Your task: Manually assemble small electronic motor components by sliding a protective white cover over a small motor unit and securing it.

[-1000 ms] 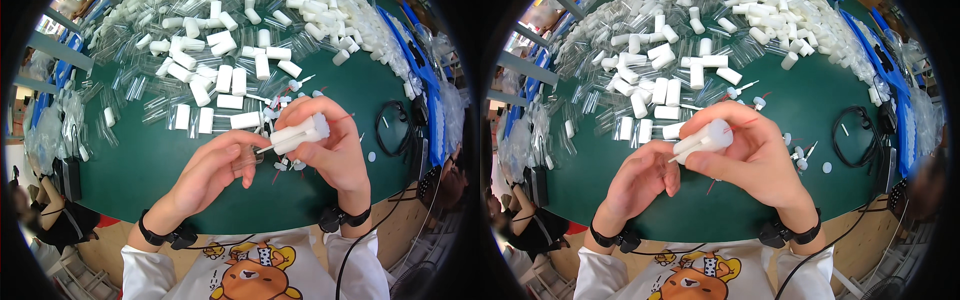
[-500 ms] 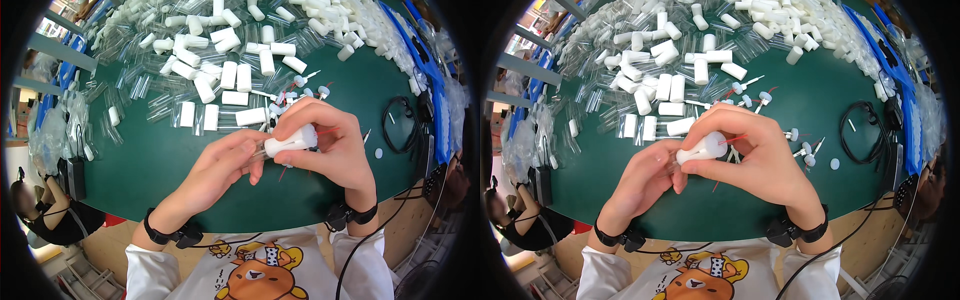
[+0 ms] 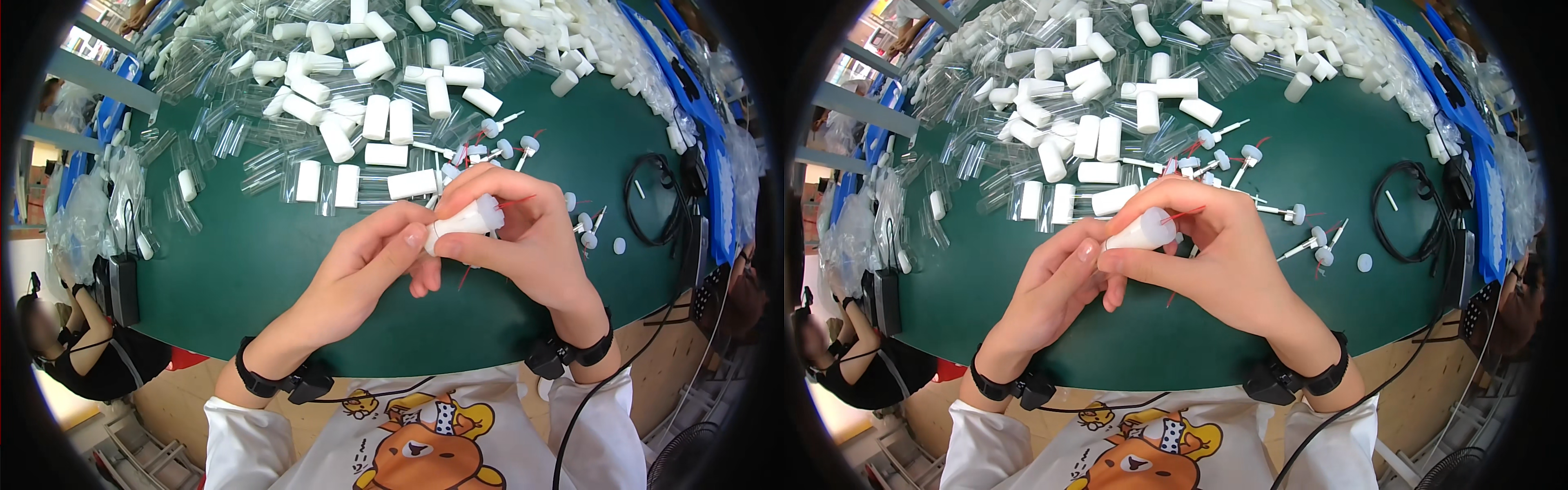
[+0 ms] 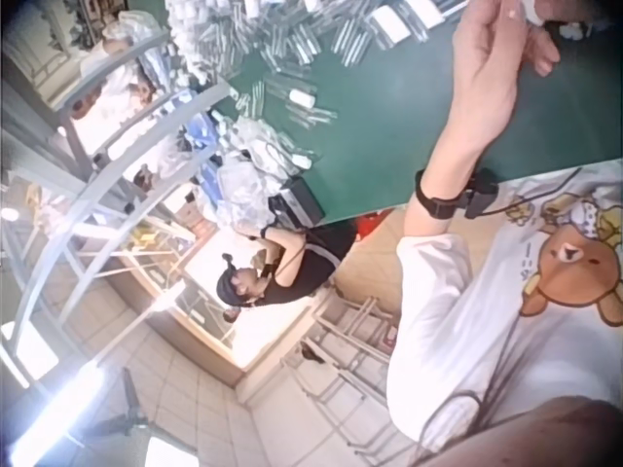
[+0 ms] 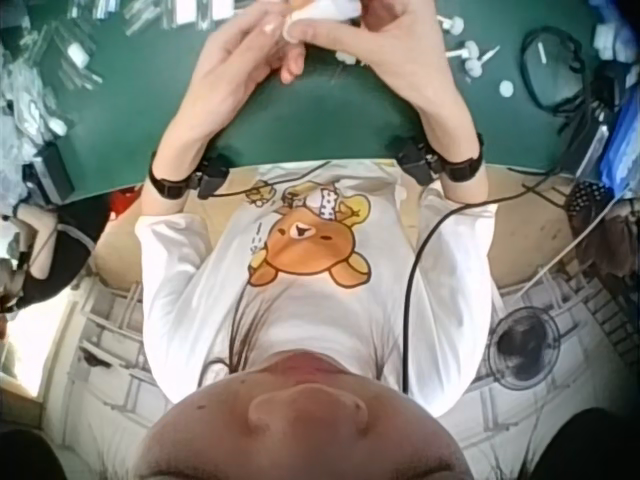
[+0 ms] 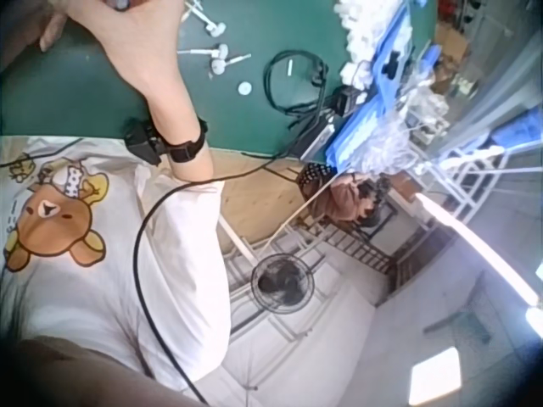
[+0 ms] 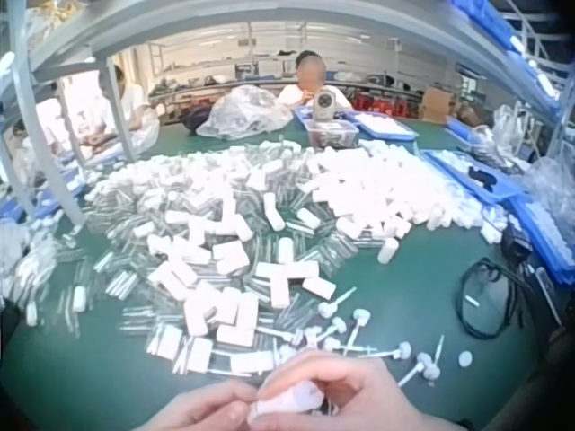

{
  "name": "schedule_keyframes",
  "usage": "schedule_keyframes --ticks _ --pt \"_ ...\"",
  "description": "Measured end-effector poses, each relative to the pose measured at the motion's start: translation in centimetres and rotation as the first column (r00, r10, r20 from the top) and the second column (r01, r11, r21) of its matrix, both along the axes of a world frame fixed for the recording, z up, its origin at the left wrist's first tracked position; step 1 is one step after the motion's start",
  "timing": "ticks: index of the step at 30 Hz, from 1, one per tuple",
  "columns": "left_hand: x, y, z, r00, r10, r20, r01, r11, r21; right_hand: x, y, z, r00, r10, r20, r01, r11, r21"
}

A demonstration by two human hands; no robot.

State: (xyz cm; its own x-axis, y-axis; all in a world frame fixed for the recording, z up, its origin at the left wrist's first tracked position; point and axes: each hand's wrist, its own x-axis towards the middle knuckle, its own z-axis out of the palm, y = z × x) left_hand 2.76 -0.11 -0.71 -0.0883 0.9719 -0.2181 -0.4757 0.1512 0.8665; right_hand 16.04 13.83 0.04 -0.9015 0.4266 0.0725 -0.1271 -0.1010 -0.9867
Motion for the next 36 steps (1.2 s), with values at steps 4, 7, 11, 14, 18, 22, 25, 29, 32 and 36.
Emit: schedule_keyframes --ticks 4,7,11,14,18,22,25,29,32,36 --pt "0.1 -0.2 0.3 0.979 -0.056 0.196 0.052 0.998 0.026 -0.2 -0.1 0.3 1.000 0.007 -0.021 -0.008 1.000 -0.026" --pt "0.3 -0.3 0.4 0.947 -0.066 0.314 0.053 0.997 0.049 -0.3 -0.3 1.1 0.998 0.038 -0.046 -0.044 0.988 -0.149" --pt "0.5 0.0 1.1 0.942 -0.021 0.335 0.010 0.999 0.035 -0.3 -0.2 0.0 0.994 0.024 -0.104 -0.031 0.997 -0.066" --pt "0.3 0.0 0.9 0.929 -0.034 0.369 0.016 0.998 0.052 -0.4 -0.3 -0.3 0.992 -0.018 -0.124 0.007 0.996 -0.088" --pt "0.2 -0.3 0.0 0.891 -0.124 0.437 0.084 0.990 0.109 -0.7 -0.6 -0.8 0.988 -0.036 -0.150 0.027 0.997 -0.066" --pt "0.4 -0.2 0.2 0.828 -0.112 0.550 0.092 0.994 0.063 -0.9 -0.7 -1.0 0.981 -0.008 -0.192 0.006 1.000 -0.011" --pt "0.4 -0.2 -0.1 0.847 -0.131 0.516 0.100 0.991 0.086 -0.7 -0.8 -0.8 0.983 0.007 -0.183 0.006 0.998 0.069" --pt "0.2 0.1 0.2 0.841 -0.187 0.508 0.148 0.982 0.116 -0.6 -1.0 -0.8 0.978 -0.031 -0.205 0.066 0.984 0.165" --pt "0.2 0.0 -0.2 0.841 -0.208 0.499 0.171 0.978 0.119 -0.7 -1.2 -0.6 0.981 -0.076 -0.178 0.110 0.975 0.192" --pt "0.1 -0.1 -0.6 0.863 -0.212 0.458 0.178 0.977 0.116 -0.5 -1.4 -0.7 0.980 -0.149 -0.135 0.180 0.950 0.256"
